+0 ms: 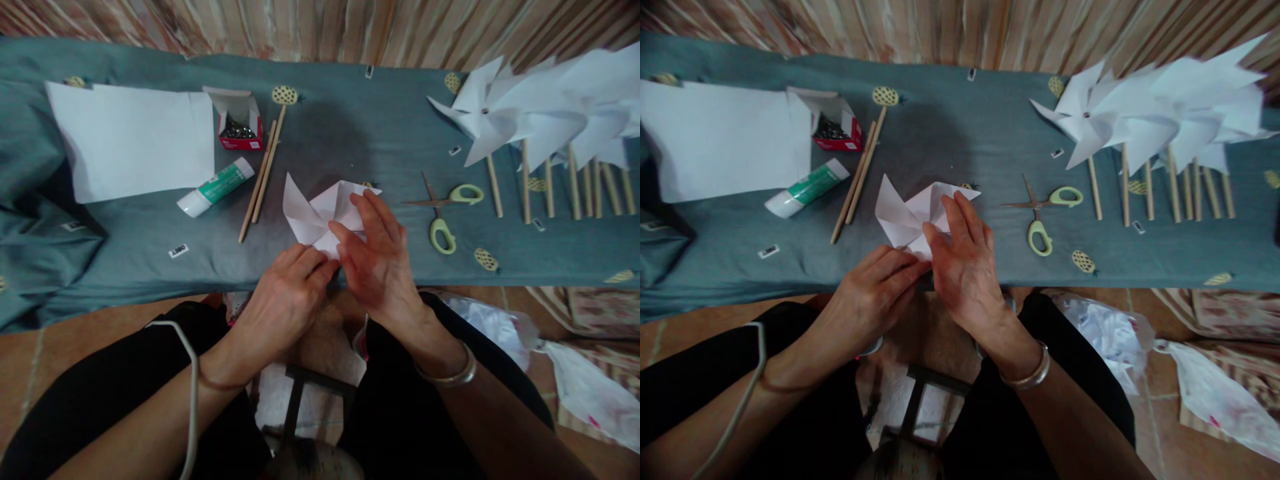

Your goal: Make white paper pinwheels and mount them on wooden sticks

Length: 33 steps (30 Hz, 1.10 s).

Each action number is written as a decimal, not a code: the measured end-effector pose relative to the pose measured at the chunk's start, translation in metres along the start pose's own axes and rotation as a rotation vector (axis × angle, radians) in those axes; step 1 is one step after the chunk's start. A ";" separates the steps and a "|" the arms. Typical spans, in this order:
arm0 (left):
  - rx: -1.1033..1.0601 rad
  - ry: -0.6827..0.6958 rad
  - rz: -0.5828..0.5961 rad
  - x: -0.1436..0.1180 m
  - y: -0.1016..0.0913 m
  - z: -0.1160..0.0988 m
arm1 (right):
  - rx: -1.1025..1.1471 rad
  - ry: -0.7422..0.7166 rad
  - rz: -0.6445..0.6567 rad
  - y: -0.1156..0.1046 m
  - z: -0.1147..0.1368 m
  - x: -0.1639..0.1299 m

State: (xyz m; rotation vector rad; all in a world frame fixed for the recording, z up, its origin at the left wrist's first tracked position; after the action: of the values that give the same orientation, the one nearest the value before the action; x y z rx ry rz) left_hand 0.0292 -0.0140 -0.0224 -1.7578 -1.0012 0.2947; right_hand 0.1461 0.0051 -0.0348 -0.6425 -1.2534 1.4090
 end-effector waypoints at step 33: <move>-0.047 -0.027 -0.006 0.000 -0.004 0.011 | 0.159 -0.082 0.092 0.017 0.008 -0.011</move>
State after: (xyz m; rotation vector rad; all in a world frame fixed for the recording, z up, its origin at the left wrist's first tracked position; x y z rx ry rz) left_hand 0.0204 -0.0062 -0.0241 -1.7975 -1.0396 0.2938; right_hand 0.1361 -0.0047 -0.0505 -0.5434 -1.1737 1.6072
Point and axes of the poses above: each hand's wrist, its own x-axis towards the middle knuckle, its own y-axis out of the palm, z = x × y, the point moved 6 cm from there along x, towards the middle knuckle, and after that the axes turned 3 degrees about -y, right-handed, at the moved point
